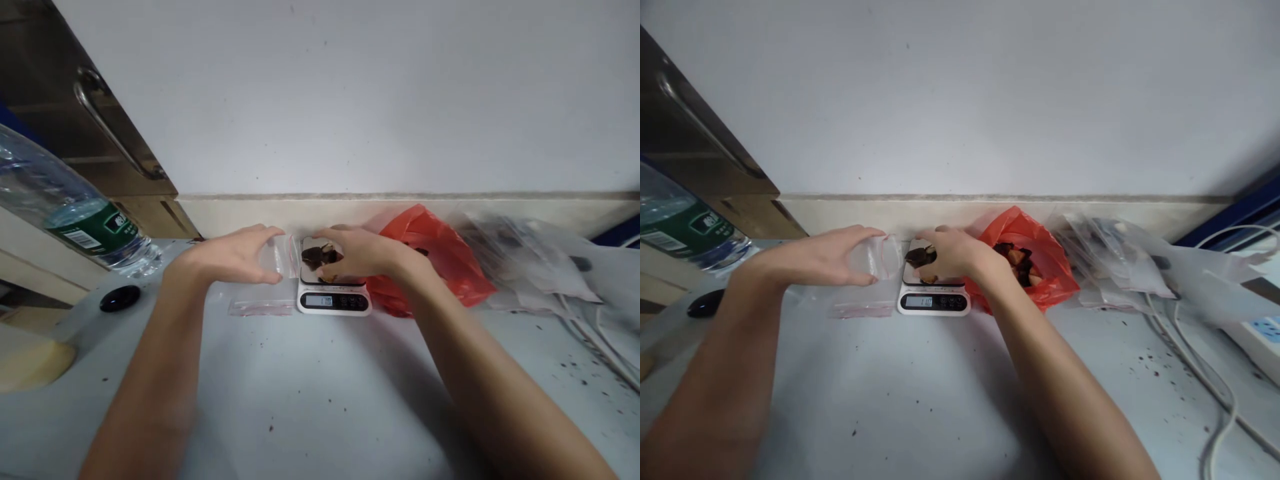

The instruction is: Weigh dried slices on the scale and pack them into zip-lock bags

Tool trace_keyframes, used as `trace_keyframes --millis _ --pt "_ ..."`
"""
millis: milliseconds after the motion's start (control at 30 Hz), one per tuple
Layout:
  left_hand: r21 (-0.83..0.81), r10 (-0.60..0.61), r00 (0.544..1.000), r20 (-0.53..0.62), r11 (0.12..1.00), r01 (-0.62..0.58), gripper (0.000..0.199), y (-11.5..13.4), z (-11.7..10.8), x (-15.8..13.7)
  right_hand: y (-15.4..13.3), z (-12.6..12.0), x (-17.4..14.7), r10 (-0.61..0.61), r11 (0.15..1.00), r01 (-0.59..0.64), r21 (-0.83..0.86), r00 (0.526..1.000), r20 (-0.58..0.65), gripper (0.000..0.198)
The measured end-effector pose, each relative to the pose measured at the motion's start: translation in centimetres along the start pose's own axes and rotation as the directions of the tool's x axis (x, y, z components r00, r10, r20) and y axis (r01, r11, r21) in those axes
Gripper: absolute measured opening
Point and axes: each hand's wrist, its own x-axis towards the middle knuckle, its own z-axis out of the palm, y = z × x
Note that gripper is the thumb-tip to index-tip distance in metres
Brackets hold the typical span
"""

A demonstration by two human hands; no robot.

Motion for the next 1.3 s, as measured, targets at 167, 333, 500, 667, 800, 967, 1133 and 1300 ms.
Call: trace_keyframes --millis 167,333,500,667,800,967,1133,1300 --pt "-0.007 0.030 0.998 0.051 1.000 -0.030 0.092 0.2 0.8 0.7 -0.6 0.5 0.5 -0.047 0.993 0.054 -0.106 0.997 0.068 0.023" --pt "-0.028 0.097 0.994 0.051 0.995 -0.096 0.091 0.8 1.1 1.3 0.4 0.3 0.7 -0.056 0.996 0.057 -0.064 0.998 0.020 0.015" --pt "-0.048 0.133 0.990 0.039 0.990 -0.131 0.085 1.2 1.5 1.7 1.5 0.0 0.7 -0.059 0.998 0.059 -0.014 0.998 -0.016 0.019" --pt "-0.087 0.186 0.981 0.049 0.980 -0.182 0.093 1.2 1.9 2.2 1.7 -0.6 0.4 -0.009 0.996 0.011 0.088 1.000 -0.017 0.013" --pt "-0.063 0.141 0.990 0.029 0.988 -0.139 0.093 0.7 1.5 1.8 1.6 -0.8 0.2 0.004 0.988 -0.001 0.153 1.000 -0.020 0.013" --pt "-0.005 0.024 0.997 0.070 1.000 -0.024 0.095 -0.3 0.9 1.3 2.4 -0.6 0.7 -0.043 0.975 0.060 0.215 0.996 -0.081 0.011" --pt "-0.025 0.052 0.997 0.049 0.998 -0.051 0.097 0.0 1.2 1.7 3.1 -1.1 0.5 -0.128 0.945 0.178 0.274 0.973 -0.190 0.016" --pt "-0.079 0.153 0.988 -0.014 0.985 -0.154 0.094 1.5 1.9 2.3 1.9 -1.5 -0.3 -0.259 0.919 0.317 0.235 0.934 -0.246 0.012"
